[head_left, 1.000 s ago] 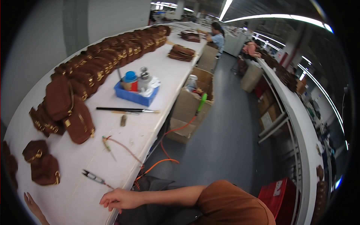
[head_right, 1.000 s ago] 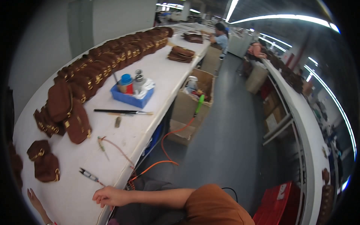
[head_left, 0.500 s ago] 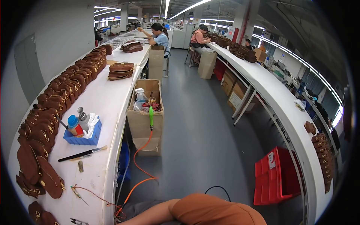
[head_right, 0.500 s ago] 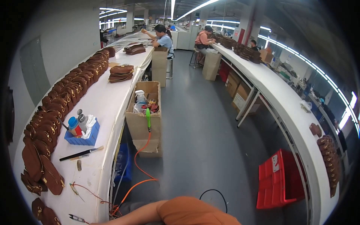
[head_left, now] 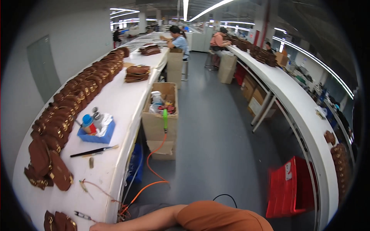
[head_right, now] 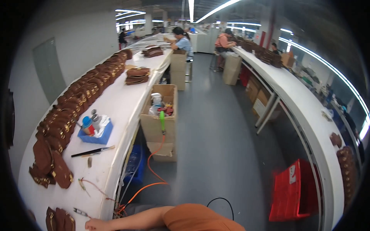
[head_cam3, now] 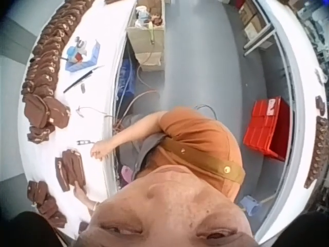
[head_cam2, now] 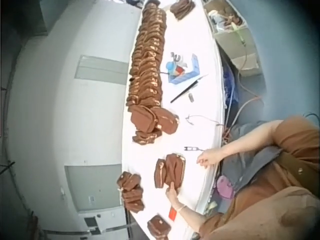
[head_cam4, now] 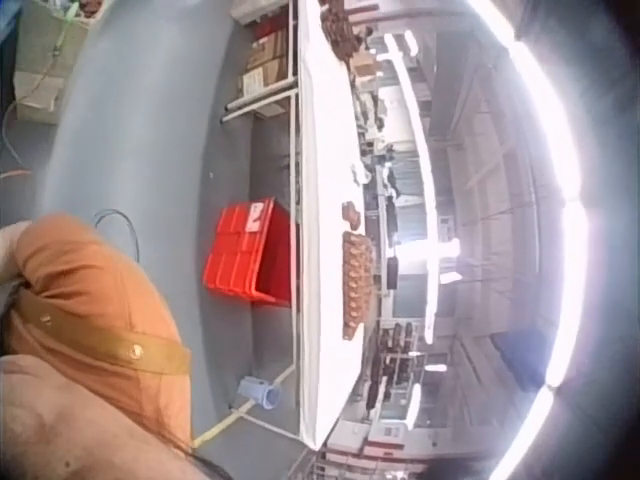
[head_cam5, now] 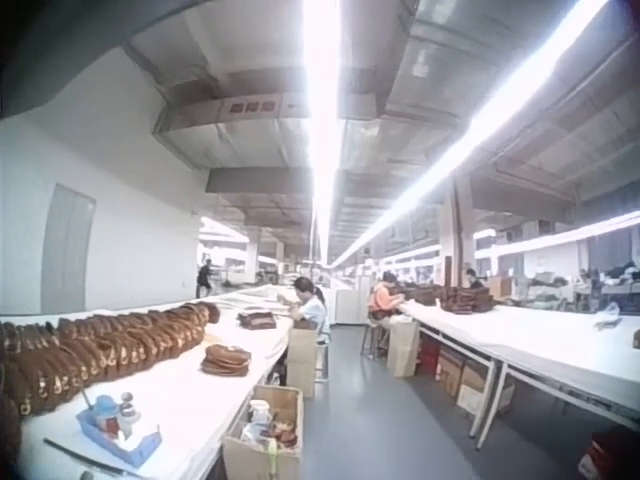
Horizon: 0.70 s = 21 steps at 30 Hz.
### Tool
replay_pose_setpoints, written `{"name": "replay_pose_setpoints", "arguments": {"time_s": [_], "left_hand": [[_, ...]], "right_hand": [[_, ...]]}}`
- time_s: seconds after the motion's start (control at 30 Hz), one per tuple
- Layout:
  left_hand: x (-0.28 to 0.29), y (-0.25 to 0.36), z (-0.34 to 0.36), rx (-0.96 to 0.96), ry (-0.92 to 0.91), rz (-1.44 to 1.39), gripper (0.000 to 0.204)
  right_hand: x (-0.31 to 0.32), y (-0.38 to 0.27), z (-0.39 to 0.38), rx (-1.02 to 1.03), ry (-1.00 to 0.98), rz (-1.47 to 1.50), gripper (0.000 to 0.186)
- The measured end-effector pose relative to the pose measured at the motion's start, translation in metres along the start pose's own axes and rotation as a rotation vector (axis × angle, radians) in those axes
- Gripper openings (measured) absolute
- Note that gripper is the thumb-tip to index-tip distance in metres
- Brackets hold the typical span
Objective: Inspecting and performing finishing touches on a series of leather bags.
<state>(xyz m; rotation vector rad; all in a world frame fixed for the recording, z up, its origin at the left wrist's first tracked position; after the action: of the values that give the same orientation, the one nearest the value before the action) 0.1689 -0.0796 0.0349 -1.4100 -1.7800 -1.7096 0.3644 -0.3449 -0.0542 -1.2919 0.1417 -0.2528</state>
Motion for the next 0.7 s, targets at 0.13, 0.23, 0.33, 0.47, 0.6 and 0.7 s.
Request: {"name": "replay_pose_setpoints", "arguments": {"time_s": [0.13,0.23,0.33,0.47,0.6,0.7], "left_hand": [[-0.029,0.02,-0.08,-0.095,-0.076,0.063,0.058],[-0.045,0.042,-0.147,-0.694,0.003,-0.034,0.051],[-0.025,0.015,-0.134,-0.077,-0.213,0.123,0.043],[-0.027,0.008,-0.114,-0.198,0.182,0.059,0.038],[-0.016,0.036,-0.106,-0.169,0.386,0.108,0.038],[0.01,0.008,-0.048,-0.502,0.802,-0.014,0.039]], "right_hand": [[-0.007,0.004,0.012,-0.2,0.216,0.185,0.048],[-0.021,0.015,0.025,-0.023,0.393,-0.469,0.075],[-0.027,-0.007,0.029,-0.082,0.375,-0.447,0.079],[-0.024,-0.032,0.026,-0.239,0.242,-0.54,0.077],[-0.018,-0.017,0.026,-0.151,0.308,-0.557,0.074],[-0.024,-0.011,0.031,-0.114,0.318,-0.538,0.071]]}}
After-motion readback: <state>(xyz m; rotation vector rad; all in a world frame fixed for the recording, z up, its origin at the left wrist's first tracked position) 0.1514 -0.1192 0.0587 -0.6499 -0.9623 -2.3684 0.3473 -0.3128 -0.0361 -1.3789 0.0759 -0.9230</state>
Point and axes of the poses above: each hand's wrist, its own z-axis towards the middle knuckle, its own x-axis out of the back of the hand, y = z × x, the point moved 1 cm from there along z, towards the middle knuckle, and after that the axes turned 5 degrees about x, right-handed, at the moved point
